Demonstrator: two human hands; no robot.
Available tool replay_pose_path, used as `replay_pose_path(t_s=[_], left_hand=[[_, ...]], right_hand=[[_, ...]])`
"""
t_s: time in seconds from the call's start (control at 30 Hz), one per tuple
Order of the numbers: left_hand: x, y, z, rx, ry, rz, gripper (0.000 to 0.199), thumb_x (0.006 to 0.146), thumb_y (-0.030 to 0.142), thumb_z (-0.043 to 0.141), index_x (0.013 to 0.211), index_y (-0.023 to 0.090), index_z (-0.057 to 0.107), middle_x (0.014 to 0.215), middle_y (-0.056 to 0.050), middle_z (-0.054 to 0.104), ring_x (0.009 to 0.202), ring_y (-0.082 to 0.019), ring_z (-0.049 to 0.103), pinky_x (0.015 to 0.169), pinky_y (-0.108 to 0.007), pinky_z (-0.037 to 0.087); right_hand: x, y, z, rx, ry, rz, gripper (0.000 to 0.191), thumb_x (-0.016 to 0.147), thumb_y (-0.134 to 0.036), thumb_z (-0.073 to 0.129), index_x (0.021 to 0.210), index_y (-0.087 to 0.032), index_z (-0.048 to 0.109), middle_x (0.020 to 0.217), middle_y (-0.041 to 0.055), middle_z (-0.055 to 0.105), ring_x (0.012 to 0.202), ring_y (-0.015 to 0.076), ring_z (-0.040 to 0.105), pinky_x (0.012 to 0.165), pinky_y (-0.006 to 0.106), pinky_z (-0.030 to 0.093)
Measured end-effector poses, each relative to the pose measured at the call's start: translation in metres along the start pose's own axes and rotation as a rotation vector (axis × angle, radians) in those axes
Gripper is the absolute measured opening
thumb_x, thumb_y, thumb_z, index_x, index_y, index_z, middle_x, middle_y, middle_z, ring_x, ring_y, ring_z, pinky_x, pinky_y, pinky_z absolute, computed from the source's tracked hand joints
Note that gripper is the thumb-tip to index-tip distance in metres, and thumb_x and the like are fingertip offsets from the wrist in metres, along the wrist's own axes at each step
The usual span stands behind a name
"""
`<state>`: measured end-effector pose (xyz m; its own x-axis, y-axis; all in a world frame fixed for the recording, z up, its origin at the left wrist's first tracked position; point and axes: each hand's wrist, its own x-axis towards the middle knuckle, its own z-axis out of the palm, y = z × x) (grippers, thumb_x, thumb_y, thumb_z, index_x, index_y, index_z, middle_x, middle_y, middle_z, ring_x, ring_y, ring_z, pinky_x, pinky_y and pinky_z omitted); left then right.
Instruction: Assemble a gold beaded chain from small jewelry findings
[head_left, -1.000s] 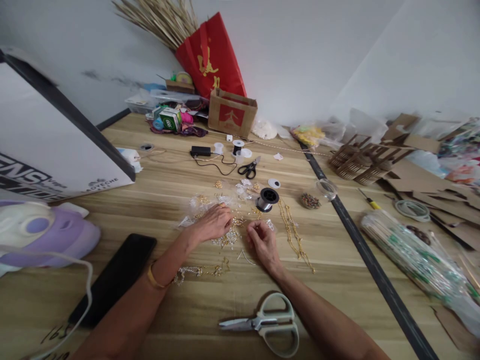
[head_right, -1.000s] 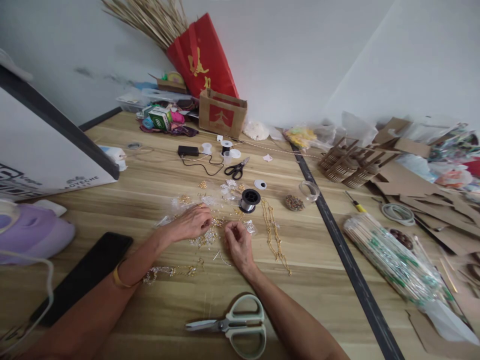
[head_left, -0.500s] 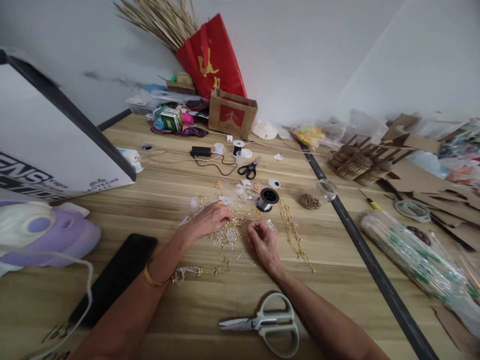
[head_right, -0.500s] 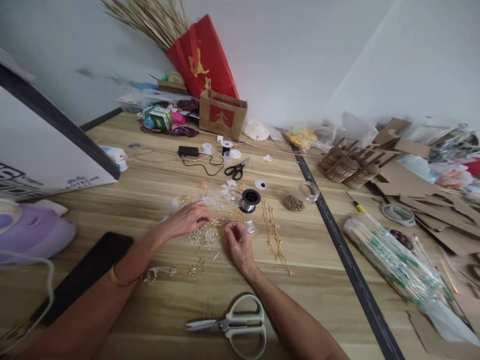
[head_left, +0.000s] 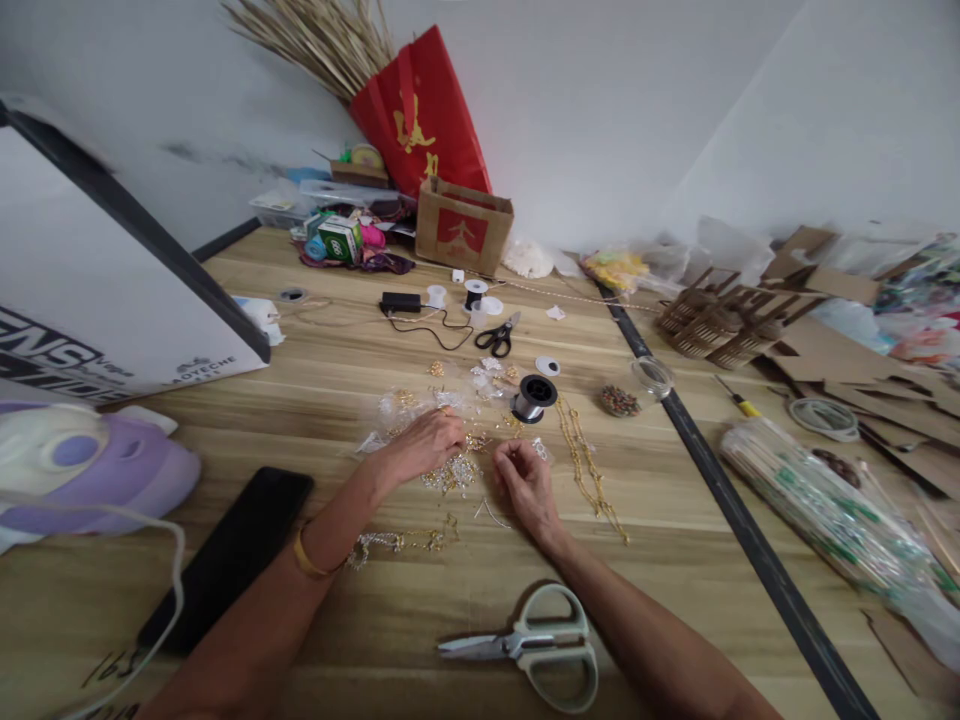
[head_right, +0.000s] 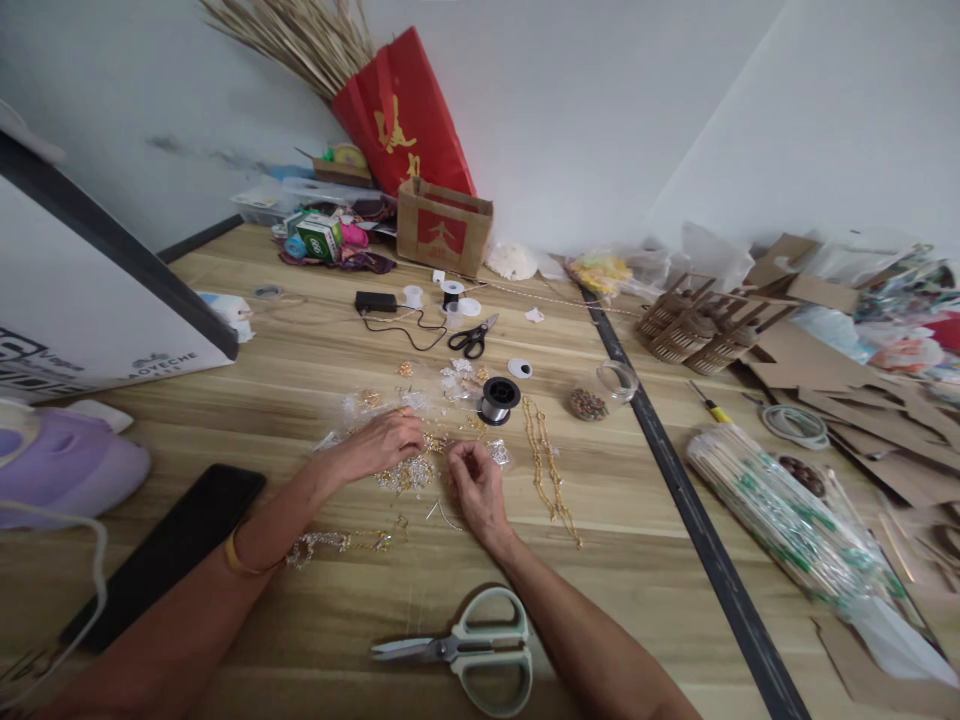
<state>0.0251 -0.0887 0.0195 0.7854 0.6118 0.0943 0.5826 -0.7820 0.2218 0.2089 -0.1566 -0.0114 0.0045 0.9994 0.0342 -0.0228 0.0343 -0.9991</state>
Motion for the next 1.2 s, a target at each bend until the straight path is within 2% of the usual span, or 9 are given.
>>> replay_pose_path(t_s=[0.3, 0.53, 0.77, 1.2], left_hand=[[-0.001, 0.003, -0.002, -0.018, -0.015, -0.014, 0.019, 0.086, 0.014, 0.054, 0.070, 0.015, 0.064, 0.074, -0.004, 0.064, 0.076, -0.018, 0.059, 0.076, -0.029, 0.043], [-0.001, 0.006, -0.001, 0.022, -0.028, -0.023, 0.024, 0.088, 0.013, 0.048, 0.068, 0.014, 0.061, 0.072, -0.006, 0.064, 0.072, -0.018, 0.059, 0.073, -0.030, 0.043], [-0.001, 0.006, 0.001, 0.091, -0.017, -0.029, 0.019, 0.088, 0.014, 0.048, 0.074, 0.014, 0.060, 0.078, -0.007, 0.063, 0.079, -0.019, 0.059, 0.082, -0.033, 0.043], [-0.003, -0.010, -0.004, -0.053, 0.038, -0.069, 0.016, 0.085, 0.013, 0.054, 0.077, 0.017, 0.067, 0.078, -0.004, 0.064, 0.082, -0.018, 0.058, 0.082, -0.030, 0.043]], right_hand=[[0.000, 0.001, -0.001, -0.009, -0.007, -0.009, 0.028, 0.082, -0.045, 0.059, 0.076, -0.019, 0.050, 0.055, -0.0053, 0.045, 0.044, 0.0087, 0.038, 0.041, 0.021, 0.031], [0.001, 0.001, 0.000, 0.012, -0.008, -0.015, 0.028, 0.081, -0.044, 0.060, 0.075, -0.019, 0.050, 0.055, -0.0059, 0.044, 0.044, 0.0080, 0.038, 0.041, 0.021, 0.030], [0.000, 0.001, -0.001, 0.002, -0.011, -0.017, 0.027, 0.081, -0.044, 0.060, 0.076, -0.019, 0.050, 0.055, -0.0057, 0.044, 0.044, 0.0084, 0.038, 0.041, 0.021, 0.030], [0.000, 0.003, -0.001, 0.009, -0.016, -0.007, 0.027, 0.082, -0.043, 0.060, 0.077, -0.019, 0.050, 0.055, -0.0061, 0.044, 0.043, 0.0077, 0.038, 0.039, 0.020, 0.030]])
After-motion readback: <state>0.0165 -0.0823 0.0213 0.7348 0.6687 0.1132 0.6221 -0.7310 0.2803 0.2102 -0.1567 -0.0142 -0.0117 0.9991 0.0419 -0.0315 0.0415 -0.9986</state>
